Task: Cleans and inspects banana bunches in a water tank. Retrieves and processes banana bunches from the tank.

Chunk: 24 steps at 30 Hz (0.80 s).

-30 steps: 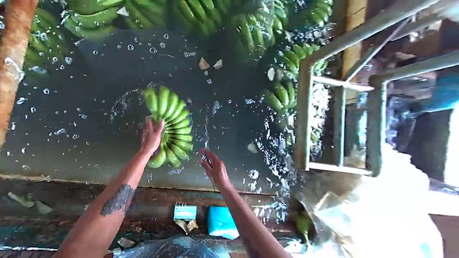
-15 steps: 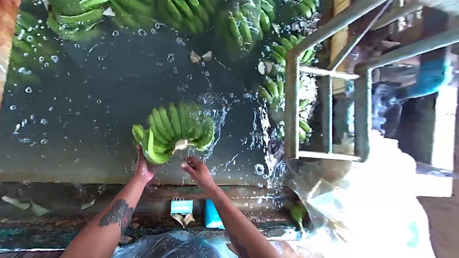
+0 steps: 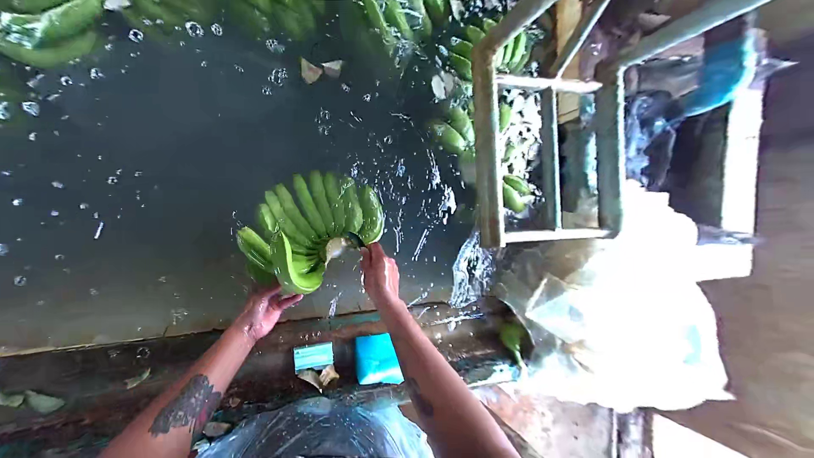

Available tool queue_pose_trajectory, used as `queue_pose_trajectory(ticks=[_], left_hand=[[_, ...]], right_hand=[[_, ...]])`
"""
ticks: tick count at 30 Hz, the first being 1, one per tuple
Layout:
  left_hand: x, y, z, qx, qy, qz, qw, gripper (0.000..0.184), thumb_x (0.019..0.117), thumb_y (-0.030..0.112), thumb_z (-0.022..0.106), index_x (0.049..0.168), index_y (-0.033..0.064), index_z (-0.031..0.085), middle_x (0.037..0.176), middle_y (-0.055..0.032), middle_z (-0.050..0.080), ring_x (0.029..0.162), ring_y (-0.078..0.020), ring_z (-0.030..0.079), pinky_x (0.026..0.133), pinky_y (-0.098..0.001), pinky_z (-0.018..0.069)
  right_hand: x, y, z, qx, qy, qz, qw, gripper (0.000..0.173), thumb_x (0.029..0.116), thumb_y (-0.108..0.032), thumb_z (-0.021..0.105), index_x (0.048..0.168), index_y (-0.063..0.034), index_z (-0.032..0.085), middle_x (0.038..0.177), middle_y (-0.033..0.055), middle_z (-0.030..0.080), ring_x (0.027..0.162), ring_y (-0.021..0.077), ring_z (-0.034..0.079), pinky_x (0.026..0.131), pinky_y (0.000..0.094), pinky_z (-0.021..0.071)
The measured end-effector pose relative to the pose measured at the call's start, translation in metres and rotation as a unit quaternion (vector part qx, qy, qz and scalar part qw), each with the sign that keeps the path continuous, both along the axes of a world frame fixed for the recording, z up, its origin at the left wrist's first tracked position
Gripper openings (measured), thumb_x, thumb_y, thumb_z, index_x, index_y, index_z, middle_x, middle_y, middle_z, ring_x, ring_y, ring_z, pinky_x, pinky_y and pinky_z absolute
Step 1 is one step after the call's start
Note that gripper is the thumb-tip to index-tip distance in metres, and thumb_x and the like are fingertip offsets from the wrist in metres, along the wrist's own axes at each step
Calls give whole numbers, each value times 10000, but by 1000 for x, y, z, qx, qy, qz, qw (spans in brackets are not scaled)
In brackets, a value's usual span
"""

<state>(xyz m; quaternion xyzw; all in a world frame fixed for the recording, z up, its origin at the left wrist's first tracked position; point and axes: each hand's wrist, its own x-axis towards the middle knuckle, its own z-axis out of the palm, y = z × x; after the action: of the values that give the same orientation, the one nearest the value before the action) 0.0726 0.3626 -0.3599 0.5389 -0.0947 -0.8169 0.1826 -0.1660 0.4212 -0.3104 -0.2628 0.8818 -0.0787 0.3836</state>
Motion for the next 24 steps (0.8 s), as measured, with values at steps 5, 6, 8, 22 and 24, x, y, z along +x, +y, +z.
queue_pose_trajectory(ticks=[5,6,8,22,24], left_hand=[[-41,22,24,20,-4,87,996,301,1041,-21,439,1339,9,403,1102,-171,664,934,-286,716,797,-442,624],[-49,24,29,18,-10,98,995,327,1037,-28,452,1356,9,393,1117,-176,657,939,-293,715,794,-449,625],[-55,31,34,11,-25,113,993,363,1034,-34,457,1385,10,373,1139,-184,636,947,-303,705,794,-471,620],[-72,20,51,27,12,166,986,334,1050,1,443,1375,31,372,1138,-183,640,947,-298,711,813,-447,620],[-77,13,54,43,13,165,985,312,1051,16,448,1359,26,396,1137,-184,643,944,-294,712,801,-430,623]], right_hand=[[-6,-11,-2,-3,30,-22,999,370,1119,-276,412,1298,-3,587,1042,260,707,1028,445,689,905,613,524],[-2,-15,-3,-12,25,-38,999,378,1124,-266,393,1327,8,554,1058,277,698,1038,459,687,906,616,529],[8,-13,-2,-36,-14,-64,997,385,1127,-240,376,1345,38,529,1079,298,684,1050,460,681,927,610,528],[-22,-26,-2,-77,-4,-3,997,341,1116,-228,410,1280,17,581,1019,256,699,1003,430,690,905,600,528],[-22,-32,-8,-87,54,5,995,355,1120,-255,405,1307,-10,582,1006,259,713,995,452,701,883,616,534]])
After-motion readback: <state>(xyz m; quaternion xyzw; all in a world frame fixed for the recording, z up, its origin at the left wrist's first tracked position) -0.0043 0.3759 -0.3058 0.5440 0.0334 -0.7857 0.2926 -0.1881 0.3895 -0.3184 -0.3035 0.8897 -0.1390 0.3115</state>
